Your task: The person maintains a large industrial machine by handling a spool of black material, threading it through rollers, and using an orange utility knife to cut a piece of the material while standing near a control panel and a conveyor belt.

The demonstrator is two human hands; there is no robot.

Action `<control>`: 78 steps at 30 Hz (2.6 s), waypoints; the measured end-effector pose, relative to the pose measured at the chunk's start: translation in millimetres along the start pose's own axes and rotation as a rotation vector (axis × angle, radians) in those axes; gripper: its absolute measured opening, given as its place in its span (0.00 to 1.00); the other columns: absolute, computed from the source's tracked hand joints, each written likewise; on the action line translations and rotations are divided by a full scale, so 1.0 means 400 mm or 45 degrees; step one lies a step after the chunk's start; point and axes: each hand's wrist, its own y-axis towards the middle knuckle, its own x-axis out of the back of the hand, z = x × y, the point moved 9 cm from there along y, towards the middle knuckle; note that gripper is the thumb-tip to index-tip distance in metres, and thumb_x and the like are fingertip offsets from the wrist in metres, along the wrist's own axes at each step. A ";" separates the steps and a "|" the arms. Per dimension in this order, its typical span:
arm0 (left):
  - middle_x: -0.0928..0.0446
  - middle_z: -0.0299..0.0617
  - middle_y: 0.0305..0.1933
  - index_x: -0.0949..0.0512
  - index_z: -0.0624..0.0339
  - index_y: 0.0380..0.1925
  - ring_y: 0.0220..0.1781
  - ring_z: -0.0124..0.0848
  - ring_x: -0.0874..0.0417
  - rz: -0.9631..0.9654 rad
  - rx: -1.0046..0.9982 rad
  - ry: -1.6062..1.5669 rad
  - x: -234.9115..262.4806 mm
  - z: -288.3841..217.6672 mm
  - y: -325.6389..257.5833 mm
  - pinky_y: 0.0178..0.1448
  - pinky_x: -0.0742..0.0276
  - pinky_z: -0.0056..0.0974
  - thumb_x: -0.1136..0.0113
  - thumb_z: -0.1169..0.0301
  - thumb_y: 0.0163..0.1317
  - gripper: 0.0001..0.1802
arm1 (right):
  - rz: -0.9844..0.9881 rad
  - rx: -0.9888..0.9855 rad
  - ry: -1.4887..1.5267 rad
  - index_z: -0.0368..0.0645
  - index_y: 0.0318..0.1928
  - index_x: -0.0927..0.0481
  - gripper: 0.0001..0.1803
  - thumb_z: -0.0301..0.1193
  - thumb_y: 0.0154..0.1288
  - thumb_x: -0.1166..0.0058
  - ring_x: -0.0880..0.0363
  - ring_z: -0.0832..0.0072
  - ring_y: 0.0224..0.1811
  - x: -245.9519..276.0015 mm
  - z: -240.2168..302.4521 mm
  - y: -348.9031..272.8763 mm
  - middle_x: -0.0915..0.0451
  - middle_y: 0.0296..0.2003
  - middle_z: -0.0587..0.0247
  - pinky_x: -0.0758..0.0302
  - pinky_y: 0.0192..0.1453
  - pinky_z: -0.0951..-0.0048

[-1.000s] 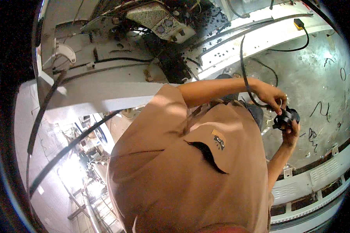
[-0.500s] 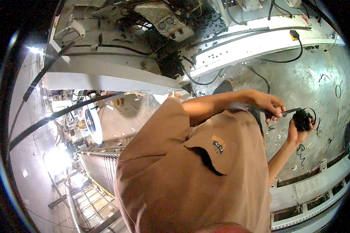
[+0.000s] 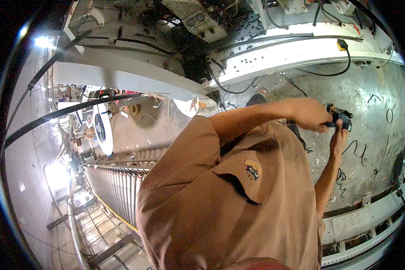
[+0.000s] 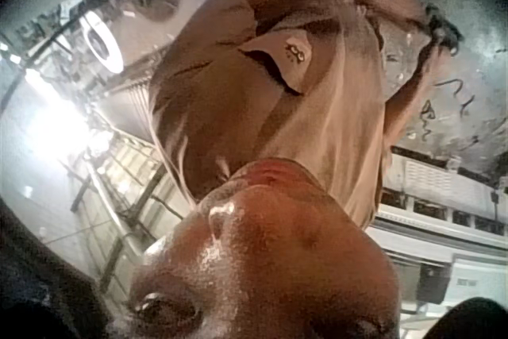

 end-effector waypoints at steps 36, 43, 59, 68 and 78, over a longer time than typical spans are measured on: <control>0.29 0.56 0.59 0.41 0.56 0.77 0.62 0.54 0.23 -0.557 0.020 -0.562 0.034 0.059 -0.040 0.65 0.25 0.50 0.24 0.62 0.58 0.50 | 0.063 -0.301 1.064 0.45 0.59 0.25 0.35 0.63 0.70 0.44 0.16 0.71 0.45 -0.138 0.255 -0.095 0.19 0.47 0.62 0.17 0.46 0.70; 0.29 0.56 0.54 0.39 0.56 0.76 0.60 0.57 0.22 -0.588 0.132 -0.399 0.030 0.047 -0.032 0.62 0.24 0.52 0.35 0.60 0.70 0.39 | -0.065 -0.103 1.220 0.44 0.66 0.30 0.47 0.62 0.59 0.30 0.20 0.66 0.56 -0.211 0.236 -0.087 0.23 0.55 0.59 0.18 0.55 0.65; 0.65 0.66 0.85 0.55 0.65 0.81 0.86 0.67 0.68 -0.782 -0.078 0.122 0.084 -0.034 -0.014 0.85 0.73 0.64 0.40 0.23 0.53 0.72 | 0.002 -0.232 1.618 0.43 0.71 0.29 0.35 0.45 0.69 0.38 0.27 0.58 0.69 -0.237 0.304 -0.061 0.26 0.68 0.54 0.30 0.72 0.53; 0.56 0.65 0.85 0.52 0.69 0.79 0.86 0.65 0.59 -0.823 0.019 0.049 0.099 0.008 0.003 0.87 0.64 0.59 0.36 0.31 0.59 0.65 | 0.129 -0.359 1.863 0.45 0.63 0.24 0.26 0.47 0.74 0.44 0.18 0.63 0.58 -0.272 0.310 -0.069 0.17 0.58 0.58 0.21 0.63 0.57; 0.52 0.68 0.83 0.52 0.70 0.79 0.84 0.64 0.50 -0.837 0.003 -0.026 0.133 0.046 -0.023 0.85 0.51 0.55 0.37 0.36 0.63 0.61 | 0.098 -0.251 1.900 0.41 0.58 0.22 0.24 0.45 0.71 0.45 0.17 0.64 0.56 -0.290 0.274 -0.030 0.16 0.55 0.56 0.20 0.62 0.57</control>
